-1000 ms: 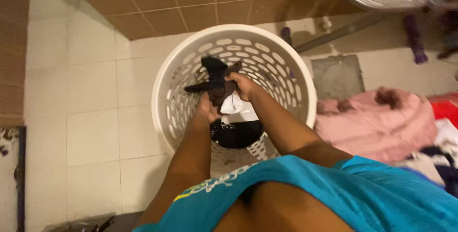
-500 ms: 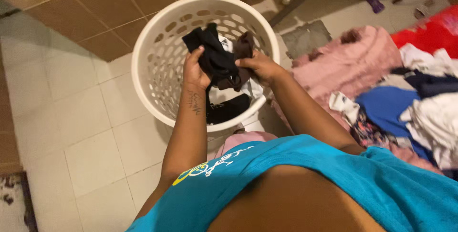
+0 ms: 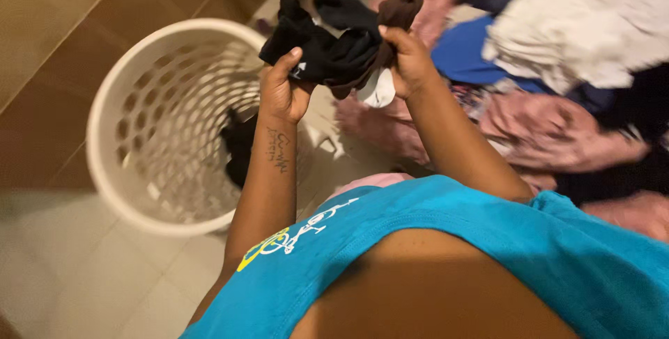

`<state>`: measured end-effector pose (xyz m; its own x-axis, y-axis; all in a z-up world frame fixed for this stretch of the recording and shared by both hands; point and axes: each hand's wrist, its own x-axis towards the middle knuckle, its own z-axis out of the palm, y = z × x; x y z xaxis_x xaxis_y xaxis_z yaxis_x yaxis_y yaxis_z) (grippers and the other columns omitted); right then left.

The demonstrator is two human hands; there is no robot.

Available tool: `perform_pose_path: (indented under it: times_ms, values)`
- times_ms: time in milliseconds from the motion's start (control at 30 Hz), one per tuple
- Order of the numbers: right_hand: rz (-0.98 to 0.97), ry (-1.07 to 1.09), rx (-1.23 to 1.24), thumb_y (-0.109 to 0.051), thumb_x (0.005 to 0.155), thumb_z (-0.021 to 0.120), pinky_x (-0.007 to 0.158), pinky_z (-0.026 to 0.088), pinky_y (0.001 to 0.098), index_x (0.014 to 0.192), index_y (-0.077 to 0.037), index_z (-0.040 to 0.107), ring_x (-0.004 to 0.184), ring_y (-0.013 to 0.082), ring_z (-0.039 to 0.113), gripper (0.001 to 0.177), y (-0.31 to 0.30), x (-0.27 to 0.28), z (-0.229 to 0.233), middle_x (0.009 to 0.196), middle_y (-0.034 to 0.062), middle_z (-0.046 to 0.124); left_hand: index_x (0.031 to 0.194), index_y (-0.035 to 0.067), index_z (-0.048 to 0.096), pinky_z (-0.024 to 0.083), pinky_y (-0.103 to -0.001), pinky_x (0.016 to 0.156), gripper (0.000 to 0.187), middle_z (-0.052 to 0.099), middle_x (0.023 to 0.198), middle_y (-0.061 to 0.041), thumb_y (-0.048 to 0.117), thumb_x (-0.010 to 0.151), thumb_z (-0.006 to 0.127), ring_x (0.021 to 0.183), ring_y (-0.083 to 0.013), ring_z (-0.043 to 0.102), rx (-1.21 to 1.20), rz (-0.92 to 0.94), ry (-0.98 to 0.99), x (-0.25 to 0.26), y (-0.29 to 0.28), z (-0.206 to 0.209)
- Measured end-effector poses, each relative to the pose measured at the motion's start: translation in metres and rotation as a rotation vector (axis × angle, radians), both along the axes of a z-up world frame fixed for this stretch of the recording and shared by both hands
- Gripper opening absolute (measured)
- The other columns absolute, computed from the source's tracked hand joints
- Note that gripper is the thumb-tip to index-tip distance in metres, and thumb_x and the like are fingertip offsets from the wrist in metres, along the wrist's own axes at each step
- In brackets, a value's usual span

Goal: The person removes various clothing items from a white laundry basket and places them onto a bed. The person then moves to a washing machine, opens the lid, and appears to adjust the settings.

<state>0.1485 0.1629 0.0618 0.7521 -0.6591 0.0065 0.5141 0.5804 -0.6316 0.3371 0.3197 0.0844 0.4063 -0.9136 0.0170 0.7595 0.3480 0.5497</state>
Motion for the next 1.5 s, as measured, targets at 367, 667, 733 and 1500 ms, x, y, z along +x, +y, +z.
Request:
perform_pose_path:
  times_ms: [367, 667, 733, 1500]
  values:
    - [-0.741, 0.221, -0.21, -0.015, 0.094, 0.07, 0.096, 0.057, 0.0366, 0.113, -0.001, 0.07, 0.099, 0.0194, 0.071, 0.024, -0.095, -0.262, 0.021, 0.107, 0.0071, 0.073, 0.128, 0.005, 0.062, 0.057, -0.038, 0.093, 0.039, 0.068, 0.117, -0.005, 0.007, 0.092, 0.075, 0.109, -0.0202, 0.066, -0.021, -0.598, -0.366, -0.209, -0.185, 0.01]
    - [-1.177, 0.365, -0.452, -0.009, 0.098, 0.077, 0.104, 0.053, 0.0369, 0.13, 0.007, 0.063, 0.112, 0.0232, 0.067, 0.038, -0.139, -0.451, 0.035, 0.12, 0.0102, 0.069, 0.122, 0.013, 0.068, 0.053, -0.036, 0.099, 0.031, 0.069, 0.116, -0.003, 0.031, 0.099, 0.077, 0.112, -0.0198, 0.064, -0.18, -0.412, -1.494, -0.359, -0.312, -0.003]
    - [-1.299, 0.757, -0.609, -0.013, 0.098, 0.079, 0.107, 0.048, 0.0386, 0.134, 0.007, 0.061, 0.117, 0.0251, 0.065, 0.045, -0.145, -0.483, 0.028, 0.124, 0.0124, 0.068, 0.123, 0.02, 0.068, 0.05, -0.043, 0.108, 0.036, 0.065, 0.133, -0.002, 0.036, 0.092, 0.08, 0.126, -0.0249, 0.059, -0.151, -0.161, -1.883, -0.38, -0.335, -0.012]
    - [-1.315, 1.65, -0.98, 0.003, 0.069, 0.082, 0.113, 0.044, 0.0452, 0.128, -0.009, 0.06, 0.129, 0.0401, 0.054, 0.064, -0.191, -0.505, -0.095, 0.134, 0.0173, 0.06, 0.156, 0.02, 0.035, 0.015, -0.081, 0.111, 0.099, 0.018, 0.169, -0.01, 0.054, 0.075, 0.082, 0.154, -0.0414, 0.013, 0.005, -0.071, -2.199, -0.453, -0.354, -0.073]
